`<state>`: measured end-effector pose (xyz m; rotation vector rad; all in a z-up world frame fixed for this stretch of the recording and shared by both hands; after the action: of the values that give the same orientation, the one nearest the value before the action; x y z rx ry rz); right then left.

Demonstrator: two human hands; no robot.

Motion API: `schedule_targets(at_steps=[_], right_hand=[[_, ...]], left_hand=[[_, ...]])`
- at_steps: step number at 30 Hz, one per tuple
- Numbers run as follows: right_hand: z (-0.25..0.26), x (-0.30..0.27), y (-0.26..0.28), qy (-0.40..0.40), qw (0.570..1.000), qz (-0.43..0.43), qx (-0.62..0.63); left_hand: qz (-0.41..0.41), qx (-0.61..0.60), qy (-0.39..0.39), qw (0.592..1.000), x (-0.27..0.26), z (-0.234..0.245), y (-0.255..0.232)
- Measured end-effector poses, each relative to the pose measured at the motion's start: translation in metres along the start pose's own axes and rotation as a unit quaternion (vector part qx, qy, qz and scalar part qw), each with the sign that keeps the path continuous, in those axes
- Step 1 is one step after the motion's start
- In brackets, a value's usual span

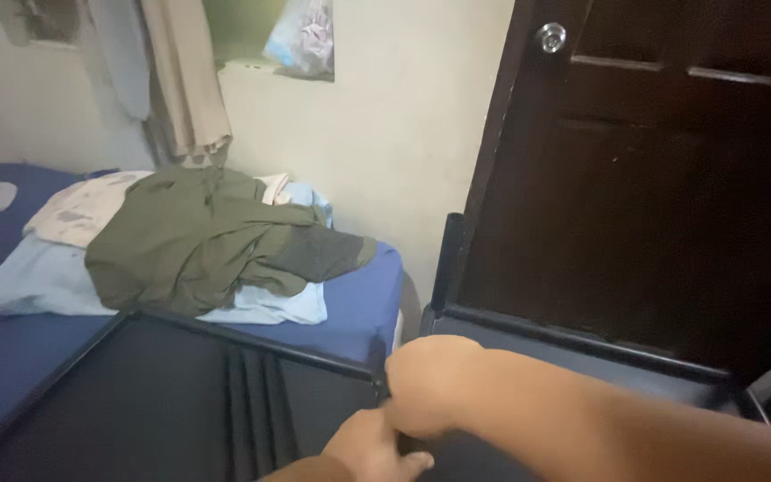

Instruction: The person assembles a black plastic shelving unit by inserting cylindrical rods into corner holes on multiple trays and stacking them. The person handles trays and rods, aligns and inserts rods, and stacks trays to build the unit.

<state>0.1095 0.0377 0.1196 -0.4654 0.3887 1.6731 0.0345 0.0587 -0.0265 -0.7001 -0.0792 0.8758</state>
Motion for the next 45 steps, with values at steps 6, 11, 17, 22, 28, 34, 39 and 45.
schedule_targets(at_steps=[6, 11, 17, 22, 28, 34, 39, 45], right_hand=[[0.001, 0.017, 0.013, 0.003, 0.989, -0.018, 0.147], [-0.006, 0.025, 0.007, -0.044, 0.993, 0.02, 0.107], [-0.005, 0.029, 0.007, -0.087, 0.988, 0.03, 0.122], [-0.002, 0.03, 0.013, -0.087, 0.992, 0.045, 0.075], [-0.001, 0.027, 0.014, -0.078, 0.993, 0.015, 0.09], [-0.001, 0.034, 0.013, -0.102, 0.992, 0.041, 0.058], [-0.011, 0.04, 0.017, -0.073, 0.97, 0.138, -0.188], [-0.003, 0.015, 0.016, -0.063, 0.995, 0.004, 0.082]], left_hand=[[-0.051, -0.043, 0.032, 0.997, 0.013, -0.01, 0.013], [-0.048, 0.022, 0.018, 0.998, 0.008, -0.01, 0.008], [-0.091, -0.017, -0.034, 0.995, -0.012, 0.01, -0.007], [-0.053, -0.017, -0.003, 0.998, -0.018, 0.017, -0.01], [-0.083, -0.003, -0.052, 0.995, -0.022, 0.015, -0.015], [-0.027, -0.005, -0.036, 0.999, -0.026, 0.006, -0.014], [-0.003, 0.026, -0.015, 1.0, -0.025, 0.0, -0.015], [0.025, 0.013, 0.051, 0.998, -0.034, 0.005, -0.024]])
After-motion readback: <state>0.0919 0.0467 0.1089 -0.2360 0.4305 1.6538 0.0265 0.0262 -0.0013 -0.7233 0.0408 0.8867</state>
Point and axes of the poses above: each hand's wrist, its own x-axis towards the middle knuckle, its own z-axis out of the back of the hand, y = z × x, the point moved 5 cm from there along x, towards the middle knuckle, and after that the axes turned 6 degrees about x, right-handed, at the moved point
